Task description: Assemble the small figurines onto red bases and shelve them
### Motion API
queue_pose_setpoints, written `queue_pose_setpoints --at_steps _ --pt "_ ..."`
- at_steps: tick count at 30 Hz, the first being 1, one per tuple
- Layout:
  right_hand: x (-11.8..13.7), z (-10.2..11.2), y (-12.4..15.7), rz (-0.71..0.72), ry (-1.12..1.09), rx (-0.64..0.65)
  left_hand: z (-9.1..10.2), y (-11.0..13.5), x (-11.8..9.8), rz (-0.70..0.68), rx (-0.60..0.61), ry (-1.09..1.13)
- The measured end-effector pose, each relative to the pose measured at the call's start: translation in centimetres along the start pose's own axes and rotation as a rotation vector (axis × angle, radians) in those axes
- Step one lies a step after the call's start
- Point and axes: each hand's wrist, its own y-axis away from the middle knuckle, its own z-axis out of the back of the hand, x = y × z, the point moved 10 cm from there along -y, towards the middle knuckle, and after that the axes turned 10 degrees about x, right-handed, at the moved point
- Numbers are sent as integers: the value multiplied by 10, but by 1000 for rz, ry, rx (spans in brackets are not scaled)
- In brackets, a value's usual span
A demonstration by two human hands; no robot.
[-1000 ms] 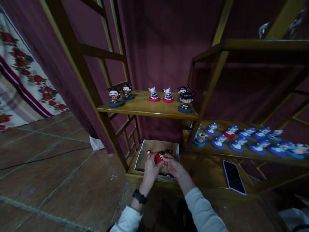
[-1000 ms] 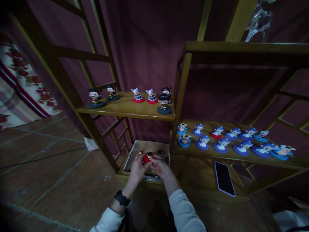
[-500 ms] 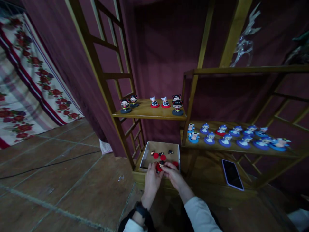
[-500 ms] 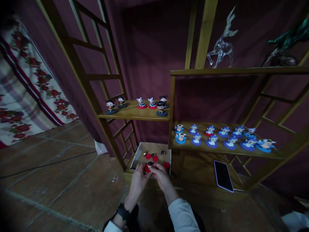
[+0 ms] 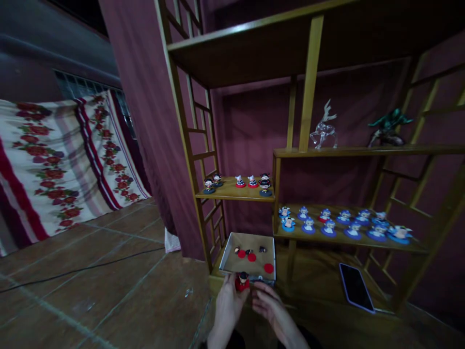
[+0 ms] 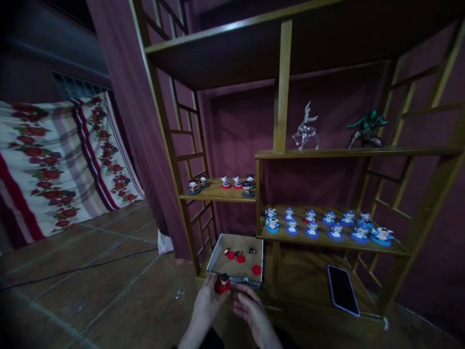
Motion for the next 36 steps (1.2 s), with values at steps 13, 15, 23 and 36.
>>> queue_pose_setpoints --at_steps 13,15,23,36 --pt "-9 42 -6 22 -128 -104 200 -109 -185 -283 -290 -4" --pt "-9 44 -7 31 -140 -106 205 -130 -201 -282 -318 -172" --pt "2 47 -5 67 -191 -91 197 -200 -196 -35 -355 -562" --pt "15 58 -5 105 -269 -90 181 -216 -189 65 -378 -664"
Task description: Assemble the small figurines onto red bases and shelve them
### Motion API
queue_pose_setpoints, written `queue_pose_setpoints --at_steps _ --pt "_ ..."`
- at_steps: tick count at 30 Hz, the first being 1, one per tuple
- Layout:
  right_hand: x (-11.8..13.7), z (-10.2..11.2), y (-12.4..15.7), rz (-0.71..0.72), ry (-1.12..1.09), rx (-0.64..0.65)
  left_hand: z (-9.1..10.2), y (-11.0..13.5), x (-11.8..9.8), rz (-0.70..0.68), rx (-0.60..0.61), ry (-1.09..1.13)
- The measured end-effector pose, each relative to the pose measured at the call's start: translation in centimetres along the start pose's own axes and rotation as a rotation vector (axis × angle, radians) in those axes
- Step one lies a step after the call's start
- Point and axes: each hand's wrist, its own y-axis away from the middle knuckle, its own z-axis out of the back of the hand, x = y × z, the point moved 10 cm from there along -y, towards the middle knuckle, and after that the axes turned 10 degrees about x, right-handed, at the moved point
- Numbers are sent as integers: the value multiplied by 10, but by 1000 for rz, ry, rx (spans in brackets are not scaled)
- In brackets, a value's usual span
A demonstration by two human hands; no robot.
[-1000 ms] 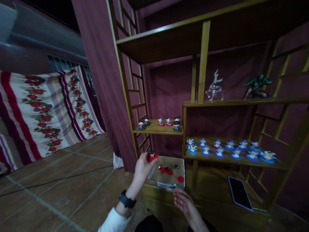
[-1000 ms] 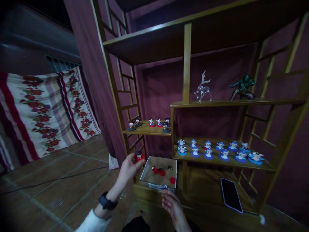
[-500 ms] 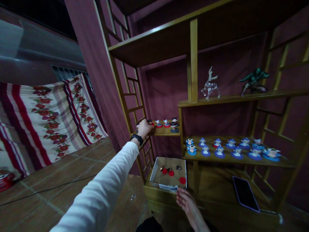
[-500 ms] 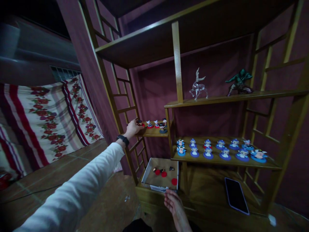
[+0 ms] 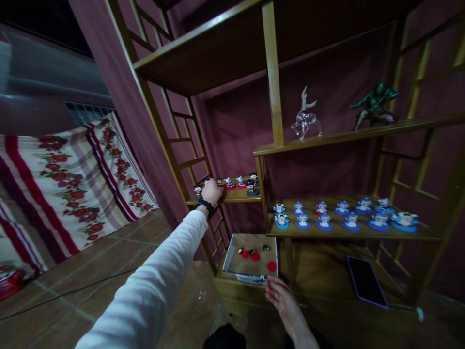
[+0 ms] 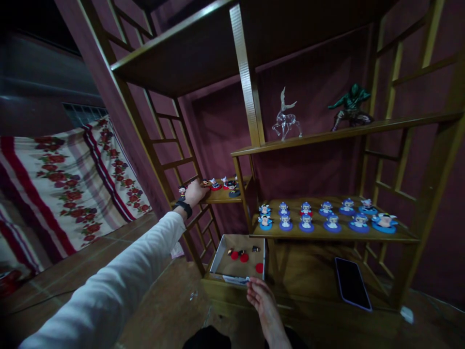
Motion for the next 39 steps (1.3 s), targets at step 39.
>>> queue_pose_setpoints --at_steps 39 --pt "8 2 8 -21 82 -105 -1 8 -2 -36 -41 5"
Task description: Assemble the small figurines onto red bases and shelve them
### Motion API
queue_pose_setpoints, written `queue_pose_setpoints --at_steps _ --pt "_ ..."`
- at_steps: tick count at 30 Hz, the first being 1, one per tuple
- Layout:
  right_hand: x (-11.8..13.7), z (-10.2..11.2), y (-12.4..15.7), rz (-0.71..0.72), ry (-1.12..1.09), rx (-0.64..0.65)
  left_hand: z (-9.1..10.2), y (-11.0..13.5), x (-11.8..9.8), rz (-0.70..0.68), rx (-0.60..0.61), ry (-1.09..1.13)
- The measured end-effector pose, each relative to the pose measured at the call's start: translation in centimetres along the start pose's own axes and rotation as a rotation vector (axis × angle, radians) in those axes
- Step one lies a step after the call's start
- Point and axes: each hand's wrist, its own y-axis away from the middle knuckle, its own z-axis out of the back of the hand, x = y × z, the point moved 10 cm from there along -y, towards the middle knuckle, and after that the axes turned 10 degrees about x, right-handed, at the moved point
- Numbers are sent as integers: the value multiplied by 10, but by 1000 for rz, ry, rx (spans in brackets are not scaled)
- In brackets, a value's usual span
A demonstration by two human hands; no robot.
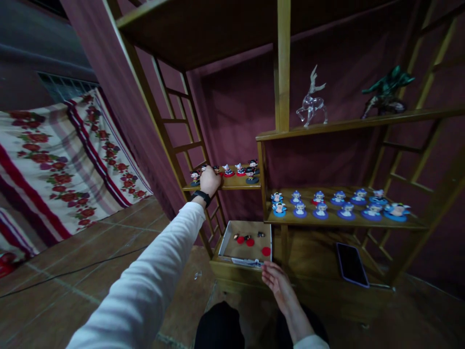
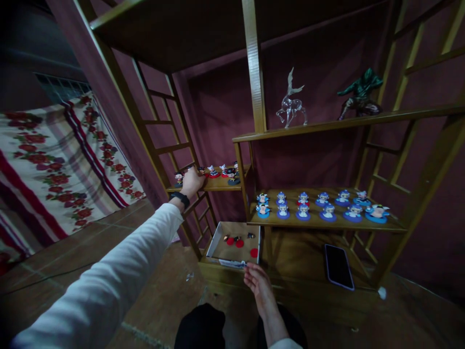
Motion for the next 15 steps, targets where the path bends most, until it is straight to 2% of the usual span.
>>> queue_pose_setpoints --at_steps 4,6,8,11,13,15 --pt "0 0 1 -19 31 -16 -1 8 -2 -34 -1 40" --pt "-1 0 -1 -27 35 -8 5 19 -6 -81 -40 75" --pt "-4 0 -3 -36 48 -3 19 38 -12 -158 -120 112" --pt "-7 4 -7 -42 105 -32 36 82 -13 -258 -262 167" --pt "-7 8 -12 -32 175 -74 29 115 -6 -292 -290 228" --pt "-3 11 -21 -11 275 -105 -5 147 4 -337 -223 296"
